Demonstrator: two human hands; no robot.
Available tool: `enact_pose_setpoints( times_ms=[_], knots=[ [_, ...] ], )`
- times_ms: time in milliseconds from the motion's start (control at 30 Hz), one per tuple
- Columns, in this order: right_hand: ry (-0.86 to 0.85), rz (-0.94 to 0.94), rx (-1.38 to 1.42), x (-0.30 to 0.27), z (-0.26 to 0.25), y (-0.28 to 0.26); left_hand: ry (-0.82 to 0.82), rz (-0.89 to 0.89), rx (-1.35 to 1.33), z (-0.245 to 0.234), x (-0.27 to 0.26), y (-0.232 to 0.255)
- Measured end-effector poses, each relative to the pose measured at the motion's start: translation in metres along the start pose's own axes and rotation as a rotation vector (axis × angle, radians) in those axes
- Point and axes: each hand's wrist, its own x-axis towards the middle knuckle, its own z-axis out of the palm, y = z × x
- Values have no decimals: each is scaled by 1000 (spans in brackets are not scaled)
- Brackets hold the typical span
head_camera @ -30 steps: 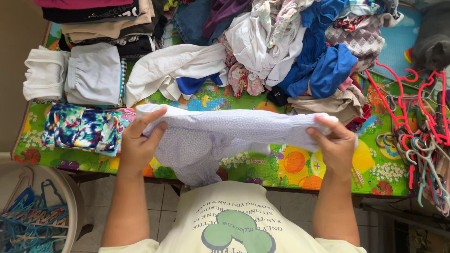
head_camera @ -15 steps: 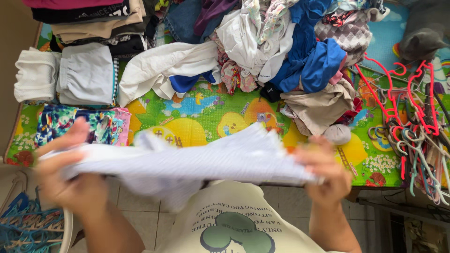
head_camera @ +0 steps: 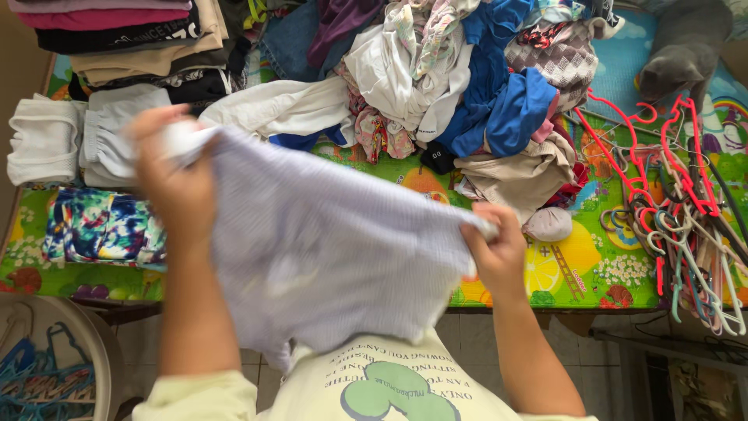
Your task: The person folds a blue patterned garment and a white shirt by hand on a table, smoothing the fabric and aligning the edges before placing them into stacks of folded laundry.
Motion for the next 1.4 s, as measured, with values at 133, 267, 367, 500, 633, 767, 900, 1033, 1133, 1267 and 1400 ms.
enact_pose_setpoints(
  times_ms=[133,267,367,500,633,767,900,1033,1133,1267,1400],
  knots=[
    [-6,137,-191,58,13,99,-189,-141,7,104,-18,-102],
    [70,20,-518,77,29,170,-265,-102,492,155,-60,-155],
    [-7,-454,-793,52,55,176,-374,-78,638,137,-91,-159],
    [-563,-601,-755,-37,90,155,-398,-43,550,68,-155,-143],
    [-766,-500,-722,-89,108,133,-139,-283,564,3,-273,-111],
    [-904,-372,-754,-88,102,147,-118,-824,653,-17,-374,-72],
    [-1005,-352,-745,-86,78,155,-473,-1132,633,-8,-398,-60],
    [-1024,-305,-833,-87,56,143,-358,-939,470,-15,-391,-59],
    [-966,-238,-840,-81,42,133,-332,-1184,252,-36,-379,-37],
    [-919,-142,-681,-80,27,134,-190,-979,99,-42,-345,-1],
    [-837,3,-584,-82,12,163,-276,-725,12,-14,-279,0]
  ],
)
